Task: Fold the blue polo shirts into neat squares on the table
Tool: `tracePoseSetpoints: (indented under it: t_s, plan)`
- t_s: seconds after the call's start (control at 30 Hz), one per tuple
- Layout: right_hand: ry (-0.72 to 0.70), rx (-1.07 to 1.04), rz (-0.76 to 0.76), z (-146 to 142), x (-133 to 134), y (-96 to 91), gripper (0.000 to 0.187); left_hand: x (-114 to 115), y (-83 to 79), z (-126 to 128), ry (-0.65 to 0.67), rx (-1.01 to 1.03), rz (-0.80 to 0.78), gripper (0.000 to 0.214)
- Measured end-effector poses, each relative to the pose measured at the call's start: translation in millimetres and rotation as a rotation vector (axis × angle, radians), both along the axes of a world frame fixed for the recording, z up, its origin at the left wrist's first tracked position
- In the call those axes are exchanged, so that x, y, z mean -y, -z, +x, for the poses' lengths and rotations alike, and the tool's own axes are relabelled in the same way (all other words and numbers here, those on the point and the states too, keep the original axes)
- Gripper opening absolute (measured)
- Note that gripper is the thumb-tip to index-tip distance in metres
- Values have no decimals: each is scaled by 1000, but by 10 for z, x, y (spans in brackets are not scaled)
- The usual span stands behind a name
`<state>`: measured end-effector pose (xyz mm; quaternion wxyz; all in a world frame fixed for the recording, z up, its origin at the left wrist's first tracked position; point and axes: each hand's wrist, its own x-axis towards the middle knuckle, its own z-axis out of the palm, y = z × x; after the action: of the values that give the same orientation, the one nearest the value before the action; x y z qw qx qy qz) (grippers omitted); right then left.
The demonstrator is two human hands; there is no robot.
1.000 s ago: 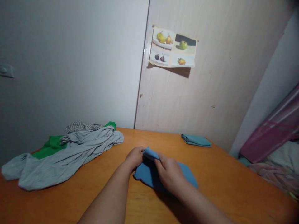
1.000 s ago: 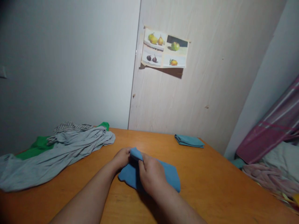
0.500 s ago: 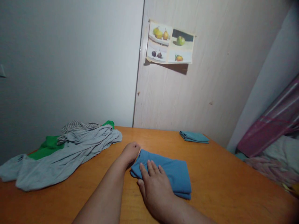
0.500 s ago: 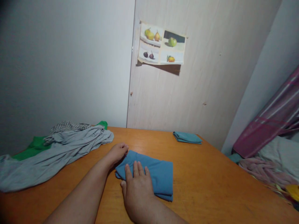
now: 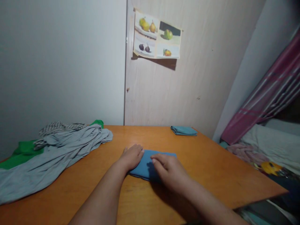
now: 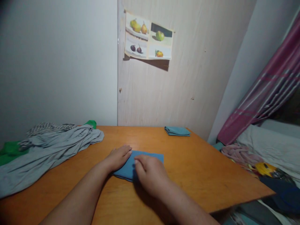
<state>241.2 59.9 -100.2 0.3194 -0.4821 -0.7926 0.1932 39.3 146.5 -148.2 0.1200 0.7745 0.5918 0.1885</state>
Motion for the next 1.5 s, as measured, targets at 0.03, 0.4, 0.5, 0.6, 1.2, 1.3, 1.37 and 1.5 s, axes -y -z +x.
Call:
tracePoseSetpoints:
  t_s: [0.03,0.4,0.5,0.6,1.2,1.3,1.37,1.5]
  plan:
    - [48,-22,57,130,-55,-15,33,-20,17,-18,2,-8,-16,47]
    - [34,98,280,778,196,445,39,-93,71,-42,15,-129,-107,65]
    - [10,219,293,772,256,472,42,-80,55,-40,2,-147,-112,67]
    - [32,273,324,760,231,420,35,-90,66,-44,0,-148,-104,68]
    - [126,203,254,553,252,53,36,-165,178,-85,-4,-109,-99,70]
    - [162,157,239,214,7,-83,48,-191,222,-100,-2,-122,-71,71]
    - [162,217,169,10,-154,-49,57,-193,237,-104,-6,-129,-62,71]
    - [206,414,-29,-123,-339,236,78,-162,197,-116,-32,-139,-36,65]
